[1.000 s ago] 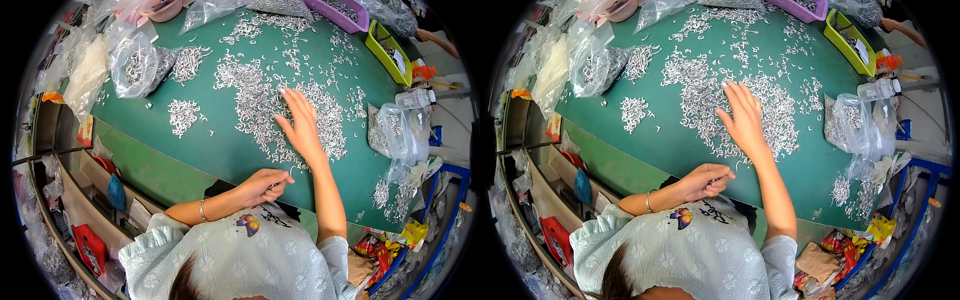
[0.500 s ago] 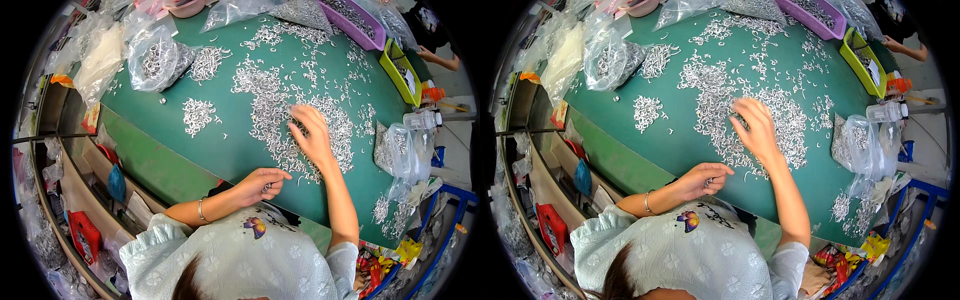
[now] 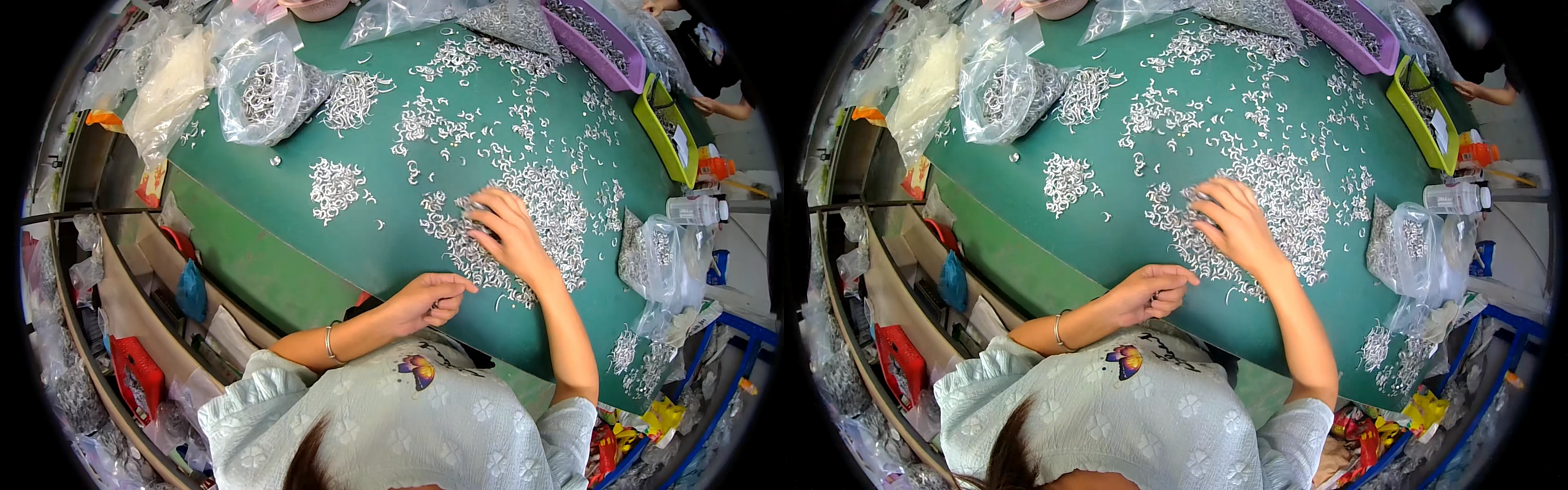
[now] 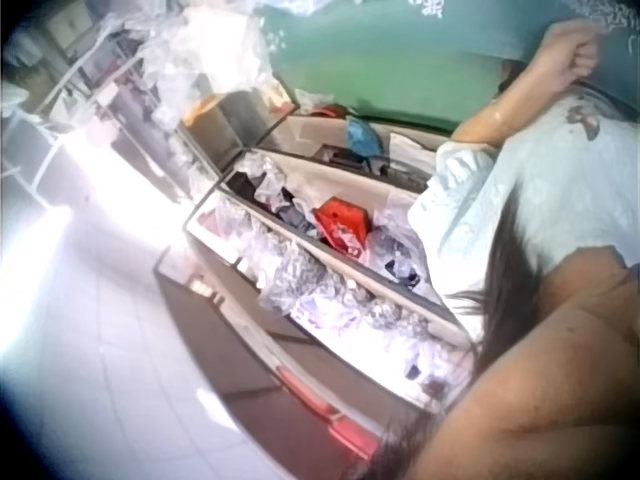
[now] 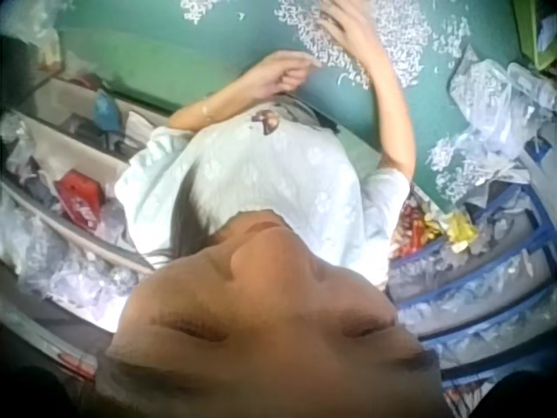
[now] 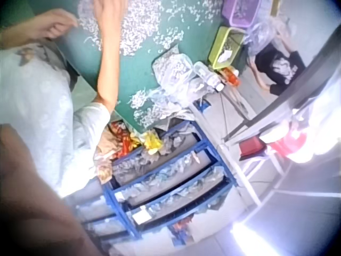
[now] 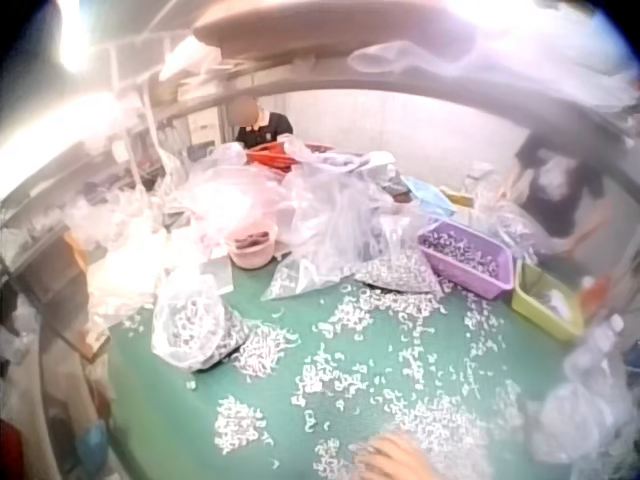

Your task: The person sorts small silver crescent-shaped metal parts on a green workbench by hand, gathering them into groups and placing some into a plastic bag.

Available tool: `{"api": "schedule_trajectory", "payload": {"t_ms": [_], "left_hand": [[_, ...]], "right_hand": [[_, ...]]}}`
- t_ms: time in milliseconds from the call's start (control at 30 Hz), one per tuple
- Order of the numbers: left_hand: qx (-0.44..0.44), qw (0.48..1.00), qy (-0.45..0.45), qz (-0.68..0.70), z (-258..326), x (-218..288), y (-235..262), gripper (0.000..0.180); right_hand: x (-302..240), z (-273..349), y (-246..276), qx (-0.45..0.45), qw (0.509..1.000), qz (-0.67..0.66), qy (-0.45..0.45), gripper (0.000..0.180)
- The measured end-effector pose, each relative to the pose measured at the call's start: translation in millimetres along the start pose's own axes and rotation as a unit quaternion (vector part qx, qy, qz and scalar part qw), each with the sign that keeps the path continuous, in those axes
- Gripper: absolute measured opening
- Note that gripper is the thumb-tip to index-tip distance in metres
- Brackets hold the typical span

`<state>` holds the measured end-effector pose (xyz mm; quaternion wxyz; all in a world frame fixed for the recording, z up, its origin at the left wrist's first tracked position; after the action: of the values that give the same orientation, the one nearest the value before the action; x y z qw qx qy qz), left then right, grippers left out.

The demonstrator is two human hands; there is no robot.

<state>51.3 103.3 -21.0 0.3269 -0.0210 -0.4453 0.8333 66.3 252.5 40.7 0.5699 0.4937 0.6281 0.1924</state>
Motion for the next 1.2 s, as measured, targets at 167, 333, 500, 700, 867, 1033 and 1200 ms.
{"api": "schedule_trajectory", "payload": {"t_ms": [167, 333, 500, 700, 867, 1033, 1200], "left_hand": [[-0.012, 1.0, -0.006, 0.007, 1.0, 3.3, 0.1, 0.019], [-0.033, 0.998, -0.046, 0.026, 3.7, 10.2, 1.9, 0.023], [-0.009, 0.988, -0.08, 0.131, 7.1, 27.6, 7.2, 0.042], [-0.074, 0.958, -0.14, 0.24, 5.6, 64.4, 2.4, 0.051], [-0.057, 0.959, -0.15, 0.233, 7.7, 72.5, 3.2, 0.043], [0.023, 0.969, -0.181, 0.17, 31.0, 80.9, 6.2, 0.039], [0.021, 0.938, -0.242, 0.246, 58.8, 116.6, 44.7, 0.037]], "right_hand": [[-2.2, 33.1, 28.7, 0.082, 0.995, -0.021, -0.044, 0.02], [6.2, 62.4, 48.2, 0.149, 0.981, -0.029, -0.123, 0.019], [2.7, 86.3, 60.1, 0.212, 0.962, -0.014, -0.169, 0.016], [-8.4, 108.0, 57.0, 0.27, 0.931, -0.034, -0.242, 0.012], [-23.0, 103.0, 51.1, 0.245, 0.95, -0.011, -0.193, 0.014], [-29.8, 106.4, 43.6, 0.212, 0.956, -0.014, -0.203, 0.012], [-31.9, 116.9, 42.0, 0.215, 0.958, -0.002, -0.187, 0.014]]}}
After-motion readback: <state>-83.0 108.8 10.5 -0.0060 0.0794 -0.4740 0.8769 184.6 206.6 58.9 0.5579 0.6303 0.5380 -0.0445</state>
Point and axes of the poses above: each hand's wrist, its own z-axis away from the middle knuckle, its own y-axis out of the back of the hand, x = y × z, the point moved 8 cm from there along -z, towards the middle knuckle, and after that the axes turned 4 degrees about x, right-handed, at the moved point
